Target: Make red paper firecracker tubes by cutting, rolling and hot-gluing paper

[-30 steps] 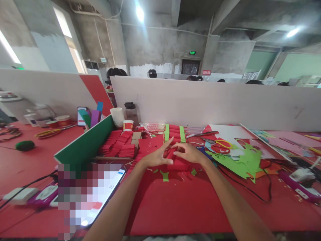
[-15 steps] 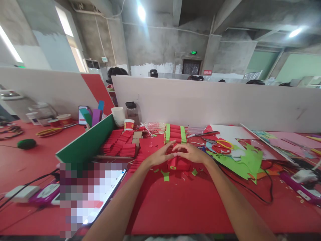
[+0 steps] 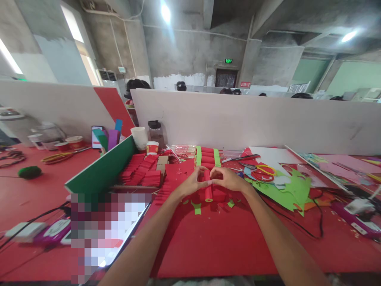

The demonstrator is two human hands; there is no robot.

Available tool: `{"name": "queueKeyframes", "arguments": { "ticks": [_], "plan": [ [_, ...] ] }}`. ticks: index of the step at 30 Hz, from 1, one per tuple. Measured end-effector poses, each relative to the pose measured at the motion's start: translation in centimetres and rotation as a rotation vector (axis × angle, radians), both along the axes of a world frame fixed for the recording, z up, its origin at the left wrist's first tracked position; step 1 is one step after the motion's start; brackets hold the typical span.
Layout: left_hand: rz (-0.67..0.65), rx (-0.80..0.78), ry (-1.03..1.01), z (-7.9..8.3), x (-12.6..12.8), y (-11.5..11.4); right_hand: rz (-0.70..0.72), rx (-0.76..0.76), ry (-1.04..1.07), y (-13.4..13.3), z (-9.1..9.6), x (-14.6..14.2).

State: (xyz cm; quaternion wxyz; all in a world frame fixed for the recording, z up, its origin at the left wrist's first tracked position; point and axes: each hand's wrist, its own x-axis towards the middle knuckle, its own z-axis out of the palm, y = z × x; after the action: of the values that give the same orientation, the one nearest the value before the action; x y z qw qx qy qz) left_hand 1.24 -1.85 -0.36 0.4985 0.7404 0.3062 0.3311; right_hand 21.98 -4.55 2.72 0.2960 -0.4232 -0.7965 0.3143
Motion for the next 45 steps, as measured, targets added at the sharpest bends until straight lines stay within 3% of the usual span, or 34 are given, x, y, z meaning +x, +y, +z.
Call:
{"name": "queueKeyframes", "arguments": {
  "ticks": [8,18,29,45],
  "plan": [
    [0.07,-0.082,-0.056,-0.6,0.1,0.3,-0.027,0.046,-0.106,-0.1,0.2,-0.1],
    [0.106,-0.098,-0.098,0.1,0.4,0.3,0.006,0.069,-0.158,-0.4,1.0,-0.1],
    [0.067,-0.119,-0.19,0.0,0.4,0.4,-0.025,0.059,-0.066,-0.3,0.3,-0.7],
    [0.156,-0.147,-0.18,-0.4,0.5,0.8,-0.117,0.073,0.082,0.9,-1.5,-1.2]
  ]
}}
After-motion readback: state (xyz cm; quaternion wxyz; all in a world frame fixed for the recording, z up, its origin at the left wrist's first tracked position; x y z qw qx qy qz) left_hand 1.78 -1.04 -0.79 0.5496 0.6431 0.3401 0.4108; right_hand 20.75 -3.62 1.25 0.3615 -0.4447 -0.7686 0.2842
